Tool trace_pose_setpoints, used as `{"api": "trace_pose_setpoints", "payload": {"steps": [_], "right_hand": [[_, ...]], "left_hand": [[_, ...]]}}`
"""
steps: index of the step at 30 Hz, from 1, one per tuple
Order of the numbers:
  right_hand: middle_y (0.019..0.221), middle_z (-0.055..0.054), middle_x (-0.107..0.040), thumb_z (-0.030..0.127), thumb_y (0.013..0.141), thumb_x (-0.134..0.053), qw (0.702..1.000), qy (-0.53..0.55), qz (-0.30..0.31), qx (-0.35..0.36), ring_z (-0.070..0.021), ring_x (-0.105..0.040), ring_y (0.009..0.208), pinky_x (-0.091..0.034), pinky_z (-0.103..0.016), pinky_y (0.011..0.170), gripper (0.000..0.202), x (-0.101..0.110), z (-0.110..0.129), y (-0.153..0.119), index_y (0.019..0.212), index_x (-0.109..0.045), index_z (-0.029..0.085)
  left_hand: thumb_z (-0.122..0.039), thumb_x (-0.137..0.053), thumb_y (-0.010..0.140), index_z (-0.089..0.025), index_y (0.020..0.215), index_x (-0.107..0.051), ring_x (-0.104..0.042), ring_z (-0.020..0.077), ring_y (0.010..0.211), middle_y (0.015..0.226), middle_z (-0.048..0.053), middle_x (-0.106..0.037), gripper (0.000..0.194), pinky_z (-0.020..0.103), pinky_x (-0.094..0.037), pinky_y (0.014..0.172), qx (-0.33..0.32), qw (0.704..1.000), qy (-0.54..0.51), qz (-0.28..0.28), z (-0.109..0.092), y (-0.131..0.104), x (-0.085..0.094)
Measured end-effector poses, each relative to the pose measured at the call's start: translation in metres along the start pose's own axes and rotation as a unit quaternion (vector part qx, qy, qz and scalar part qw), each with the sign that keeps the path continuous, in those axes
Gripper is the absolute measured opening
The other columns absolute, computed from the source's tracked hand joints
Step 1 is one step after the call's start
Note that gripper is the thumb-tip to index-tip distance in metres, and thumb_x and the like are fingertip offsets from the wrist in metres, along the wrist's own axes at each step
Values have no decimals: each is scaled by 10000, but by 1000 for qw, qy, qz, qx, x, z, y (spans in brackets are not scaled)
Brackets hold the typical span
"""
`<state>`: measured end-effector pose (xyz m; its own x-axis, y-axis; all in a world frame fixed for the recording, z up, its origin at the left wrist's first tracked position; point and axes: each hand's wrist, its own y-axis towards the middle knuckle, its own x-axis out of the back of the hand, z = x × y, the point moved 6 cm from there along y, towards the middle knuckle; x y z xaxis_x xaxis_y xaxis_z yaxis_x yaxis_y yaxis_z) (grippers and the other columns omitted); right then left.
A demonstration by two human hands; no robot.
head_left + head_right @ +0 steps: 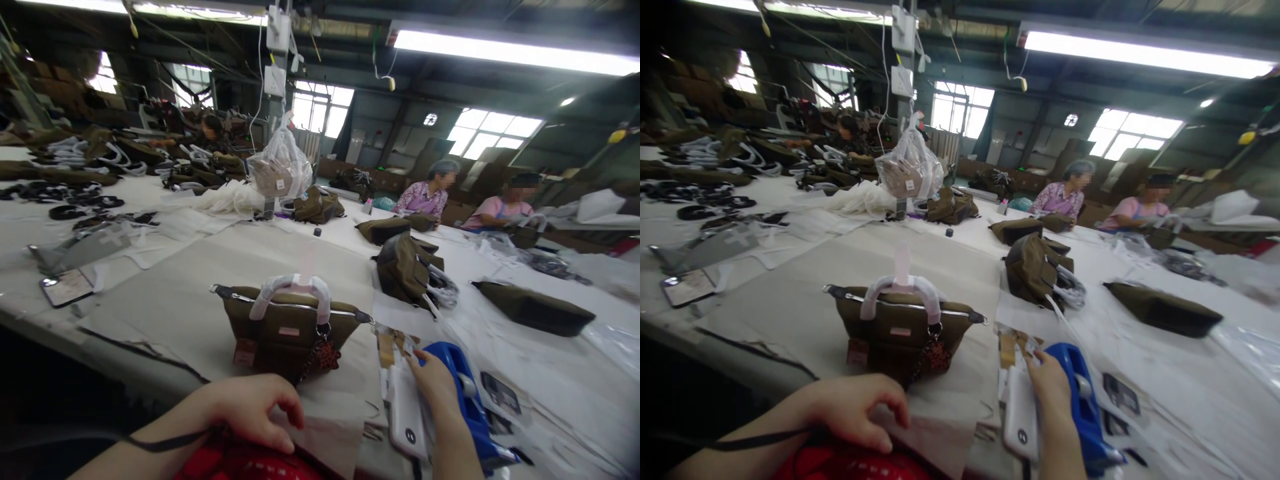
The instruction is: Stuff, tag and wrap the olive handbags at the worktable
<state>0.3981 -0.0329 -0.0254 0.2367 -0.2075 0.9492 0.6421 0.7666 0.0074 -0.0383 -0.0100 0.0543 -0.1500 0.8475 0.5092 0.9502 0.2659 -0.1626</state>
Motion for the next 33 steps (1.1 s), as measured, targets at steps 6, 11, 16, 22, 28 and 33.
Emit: {"api": "trace_pose_setpoints", "payload": {"steps": [6,11,16,22,28,33], "right_hand": [[959,-140,-728,327,819,-530,998,-31,44,-18,-303,-690,892,-484,-378,761,280,-22,9,-2,912,-763,202],[888,-104,-737,380,861,-486,1000,-10,21,-2,-285,-690,822,-485,-359,687,302,-25,21,-9,843,-748,232],[1130,-70,-700,450,884,-472,991,71,-83,82,-236,-648,1023,-487,-303,841,353,3,63,-43,1003,-702,210],[838,-36,-749,486,812,-660,886,412,-104,187,-188,-697,700,-562,-276,689,300,75,152,-155,950,-720,226],[706,-53,-731,466,784,-713,814,555,-34,167,-176,-671,579,-576,-277,543,285,79,196,-201,790,-705,181],[804,-97,-743,501,740,-745,817,569,-56,72,-193,-677,598,-561,-284,507,391,73,172,-178,862,-687,134]], "left_hand": [[-471,-720,733,-233,1097,-717,-666,211,943,1046,45,-719,435,270,-503,861,-18,1000,-3,7,-1,0,-2],[-455,-720,738,-231,1104,-715,-669,207,946,1055,46,-720,429,271,-504,867,-10,1000,-15,-7,9,-4,-1],[-383,-675,797,-182,1023,-732,-672,201,915,993,63,-725,308,279,-509,861,-36,994,-46,-87,-5,-2,10],[-351,-625,855,-168,1237,-608,-544,226,1213,1292,119,-606,424,350,-391,1072,-180,932,-4,-313,-69,-23,52],[-556,-461,916,-158,1114,-660,-610,141,695,763,43,-663,487,239,-497,689,-68,981,-75,-167,-55,0,26],[-672,-338,914,-128,847,-633,-415,71,468,520,-35,-448,623,176,-353,488,-18,963,-218,-159,-25,-4,27]]}}
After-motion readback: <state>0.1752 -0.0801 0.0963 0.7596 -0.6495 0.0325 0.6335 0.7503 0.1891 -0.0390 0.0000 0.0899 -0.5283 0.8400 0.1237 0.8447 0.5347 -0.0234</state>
